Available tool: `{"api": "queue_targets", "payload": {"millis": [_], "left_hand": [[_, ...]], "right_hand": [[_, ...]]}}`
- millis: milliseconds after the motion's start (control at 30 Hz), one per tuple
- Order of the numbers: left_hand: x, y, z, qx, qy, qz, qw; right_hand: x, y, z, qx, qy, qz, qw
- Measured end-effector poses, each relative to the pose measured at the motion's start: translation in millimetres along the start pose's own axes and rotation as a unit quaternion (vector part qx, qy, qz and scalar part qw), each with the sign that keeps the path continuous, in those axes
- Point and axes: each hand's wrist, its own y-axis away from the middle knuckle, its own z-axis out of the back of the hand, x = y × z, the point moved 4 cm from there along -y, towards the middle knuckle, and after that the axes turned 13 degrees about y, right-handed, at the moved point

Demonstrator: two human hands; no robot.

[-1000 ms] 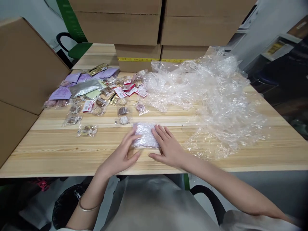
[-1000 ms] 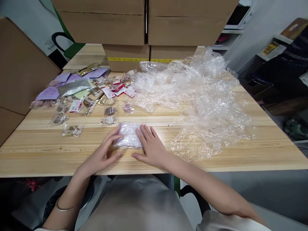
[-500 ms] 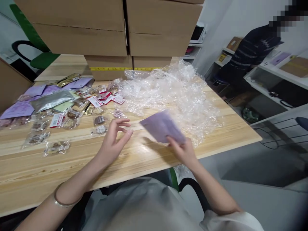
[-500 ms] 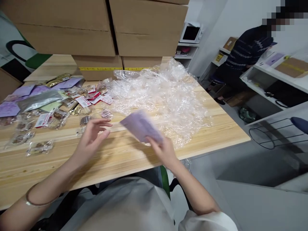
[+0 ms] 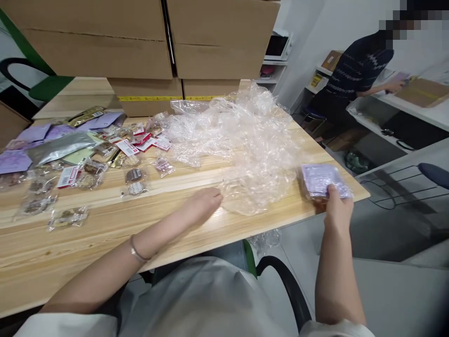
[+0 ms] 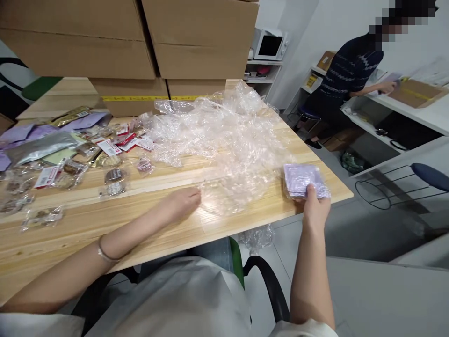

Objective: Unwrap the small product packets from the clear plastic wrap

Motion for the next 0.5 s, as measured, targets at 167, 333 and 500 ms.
{"api": "queue_targets", "payload": {"millis": [167,333,500], "left_hand": [[31,56,55.7,-0.146,0.149,0.154,0.966],[38,85,90.2,-0.225,0.335,0.260,0.877],[10,88,108.2,-0.276,0.513,0.288,0.760]], "right_hand": [[30,11,5,-0.138,0.238,0.156,0.949],[102,75,-39,0.154,0.099,0.428,0.885],[167,192,-64,0.497,-0.024,0.575,0.650]]}}
